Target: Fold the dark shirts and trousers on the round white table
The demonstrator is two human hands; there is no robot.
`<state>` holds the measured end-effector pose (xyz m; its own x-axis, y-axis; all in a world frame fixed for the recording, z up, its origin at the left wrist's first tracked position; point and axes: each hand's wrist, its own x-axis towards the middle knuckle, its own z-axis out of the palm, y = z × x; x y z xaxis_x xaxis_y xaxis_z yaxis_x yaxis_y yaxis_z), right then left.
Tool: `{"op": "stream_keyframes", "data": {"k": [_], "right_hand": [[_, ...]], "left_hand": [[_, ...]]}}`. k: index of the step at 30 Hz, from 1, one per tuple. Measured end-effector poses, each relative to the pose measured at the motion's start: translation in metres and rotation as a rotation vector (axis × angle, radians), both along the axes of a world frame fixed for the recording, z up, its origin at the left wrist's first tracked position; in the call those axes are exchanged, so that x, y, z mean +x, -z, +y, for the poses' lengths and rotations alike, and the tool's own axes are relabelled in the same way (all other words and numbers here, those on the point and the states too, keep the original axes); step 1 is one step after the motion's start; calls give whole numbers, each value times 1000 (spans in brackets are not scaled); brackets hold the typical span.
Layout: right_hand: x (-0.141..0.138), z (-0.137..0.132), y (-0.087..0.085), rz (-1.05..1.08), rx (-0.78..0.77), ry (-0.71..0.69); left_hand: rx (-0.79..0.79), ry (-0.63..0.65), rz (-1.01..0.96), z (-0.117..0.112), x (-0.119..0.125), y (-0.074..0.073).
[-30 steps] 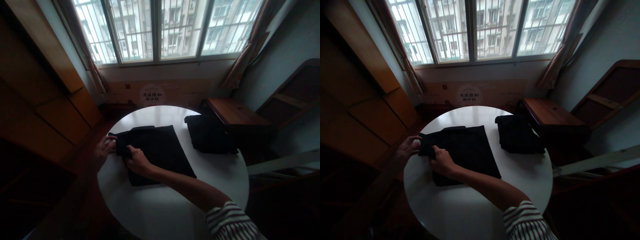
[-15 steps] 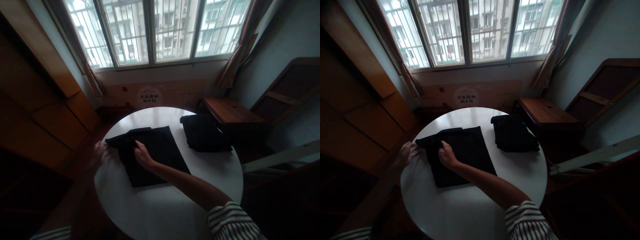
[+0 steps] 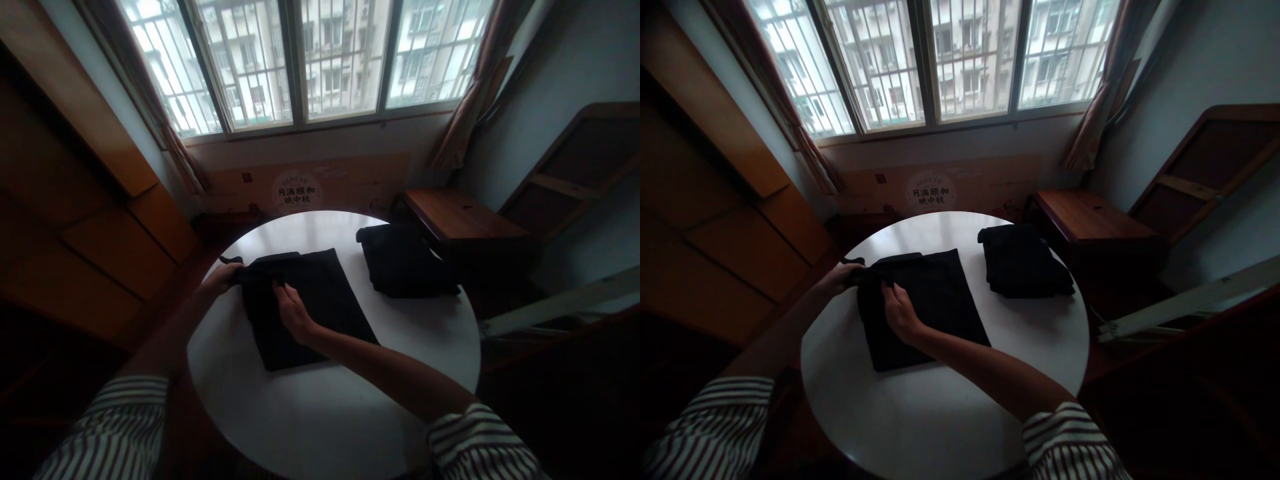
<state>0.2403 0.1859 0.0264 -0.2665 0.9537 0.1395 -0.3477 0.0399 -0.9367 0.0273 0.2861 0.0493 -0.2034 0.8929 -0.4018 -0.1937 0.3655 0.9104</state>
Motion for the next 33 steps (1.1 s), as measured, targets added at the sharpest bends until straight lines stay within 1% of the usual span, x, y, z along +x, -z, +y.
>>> {"op": "stream_keyframes", "data": {"k": [3, 5, 7, 9, 11, 13, 15, 17, 19, 21, 24, 26, 27, 28, 30, 32, 33], "right_hand": [[19, -7, -5, 10, -128, 74], [38, -14, -7, 25, -169, 115], [59, -24, -7, 68, -202, 165], [81, -37, -4, 116, -237, 244], [100, -51, 2, 136, -264, 341], [117, -63, 10, 125, -282, 421], [130, -73, 20, 94, -315, 458], [140, -78, 30, 69, -358, 462], [146, -80, 37, 44, -386, 454], [148, -79, 41, 21, -384, 445], [148, -77, 41, -6, -373, 422], [147, -76, 39, -9, -378, 412], [146, -76, 38, -10, -381, 409], [146, -76, 37, -12, -383, 404], [146, -76, 35, -24, -379, 390], [148, -75, 33, -54, -364, 379], [149, -74, 33, -74, -353, 379]], "left_hand": [[183, -47, 137, 19, 19, -13], [340, -43, 270, 31, 45, -21], [450, 20, 396, 43, 78, -26], [500, 122, 506, 55, 116, -25], [510, 227, 600, 63, 152, -18], [505, 345, 654, 68, 183, -4], [473, 481, 682, 70, 208, 14], [446, 608, 730, 69, 223, 31], [482, 678, 813, 67, 226, 42], [607, 682, 900, 67, 220, 46], [824, 602, 1032, 69, 198, 40], [909, 549, 1152, 73, 180, 35], [914, 531, 1214, 75, 172, 34], [886, 519, 1265, 78, 164, 34], [763, 513, 1308, 85, 149, 37], [650, 525, 1260, 93, 135, 44], [624, 534, 1212, 97, 129, 48]]}}
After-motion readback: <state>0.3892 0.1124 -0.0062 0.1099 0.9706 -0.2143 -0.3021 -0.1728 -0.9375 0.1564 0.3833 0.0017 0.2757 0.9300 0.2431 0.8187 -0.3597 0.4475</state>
